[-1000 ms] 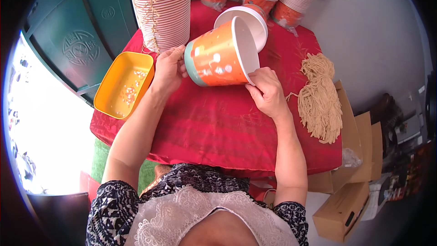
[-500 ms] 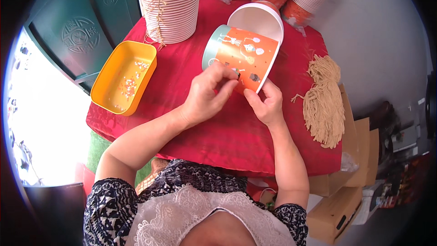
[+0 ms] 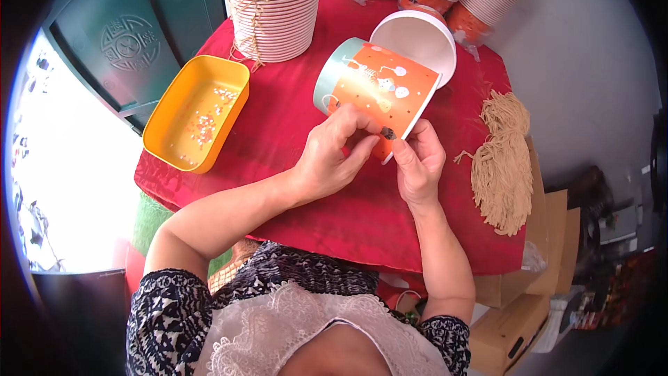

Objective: The recorder is assembling decorative paper buckets by applying small stickers and threading strings through holes to create handles.

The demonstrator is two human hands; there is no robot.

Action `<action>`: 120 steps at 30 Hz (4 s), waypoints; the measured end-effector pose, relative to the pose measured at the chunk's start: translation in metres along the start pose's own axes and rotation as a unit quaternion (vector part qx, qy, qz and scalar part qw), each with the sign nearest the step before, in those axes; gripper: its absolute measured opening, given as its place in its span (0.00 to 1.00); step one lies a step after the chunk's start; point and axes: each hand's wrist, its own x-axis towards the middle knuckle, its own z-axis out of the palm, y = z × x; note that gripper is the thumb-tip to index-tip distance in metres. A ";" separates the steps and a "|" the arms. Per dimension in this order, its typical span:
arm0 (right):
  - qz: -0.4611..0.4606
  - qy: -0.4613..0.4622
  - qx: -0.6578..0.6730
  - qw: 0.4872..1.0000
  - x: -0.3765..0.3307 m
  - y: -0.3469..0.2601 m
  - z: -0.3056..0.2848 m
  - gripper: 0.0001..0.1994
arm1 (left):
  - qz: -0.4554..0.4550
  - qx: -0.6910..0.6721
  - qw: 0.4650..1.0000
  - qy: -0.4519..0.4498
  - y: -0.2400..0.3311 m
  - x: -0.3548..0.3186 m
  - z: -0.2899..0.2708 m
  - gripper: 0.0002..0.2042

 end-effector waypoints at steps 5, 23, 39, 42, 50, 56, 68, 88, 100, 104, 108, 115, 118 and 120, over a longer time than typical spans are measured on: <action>0.017 -0.008 0.021 1.000 -0.003 0.001 0.004 0.15 | -0.061 -0.088 0.994 0.027 -0.004 -0.002 0.003 0.10; -0.007 -0.002 -0.049 0.999 -0.008 0.013 0.008 0.07 | -0.083 -0.008 0.996 0.013 -0.004 0.001 0.001 0.07; -0.152 -0.019 -0.316 0.936 -0.004 0.016 0.013 0.10 | -0.028 0.071 0.997 0.005 -0.015 -0.004 0.003 0.07; -0.160 -0.022 -0.332 0.929 -0.004 0.015 0.012 0.11 | -0.042 0.076 0.996 0.001 -0.016 -0.001 0.003 0.06; -0.204 0.015 -0.424 0.882 -0.002 0.008 0.013 0.11 | -0.132 0.070 0.988 -0.032 0.007 0.016 -0.026 0.03; -0.221 0.046 -0.463 0.857 0.001 0.002 0.005 0.10 | -0.161 0.229 0.960 -0.006 0.026 0.022 -0.136 0.02; -0.267 0.092 -0.523 0.804 0.009 -0.005 -0.007 0.07 | -0.114 0.509 0.849 -0.084 0.020 0.019 -0.204 0.13; -0.308 0.006 -0.567 0.764 -0.010 -0.053 -0.047 0.07 | 0.160 0.149 0.976 -0.007 0.065 0.055 -0.024 0.12; 0.037 0.221 -0.615 0.756 -0.066 -0.074 -0.203 0.11 | 0.229 0.050 0.953 -0.191 0.027 -0.006 0.016 0.12; 0.069 0.246 -0.556 0.791 -0.055 -0.069 -0.231 0.12 | 0.183 0.042 0.958 -0.217 0.019 -0.015 0.022 0.09; 0.099 0.149 -0.606 0.775 -0.024 -0.068 -0.216 0.14 | 0.154 0.048 0.961 -0.226 0.014 -0.021 0.023 0.07; 0.104 -0.034 -0.757 0.645 0.026 -0.055 -0.222 0.20 | 0.114 0.043 0.958 -0.260 0.003 -0.028 0.027 0.03; 0.132 -0.115 -0.826 0.536 0.039 -0.051 -0.230 0.16 | 0.104 0.042 0.958 -0.263 0.003 -0.027 0.027 0.03; 0.145 -0.159 -0.854 0.474 0.043 -0.046 -0.235 0.11 | 0.099 0.043 0.959 -0.262 0.003 -0.027 0.025 0.02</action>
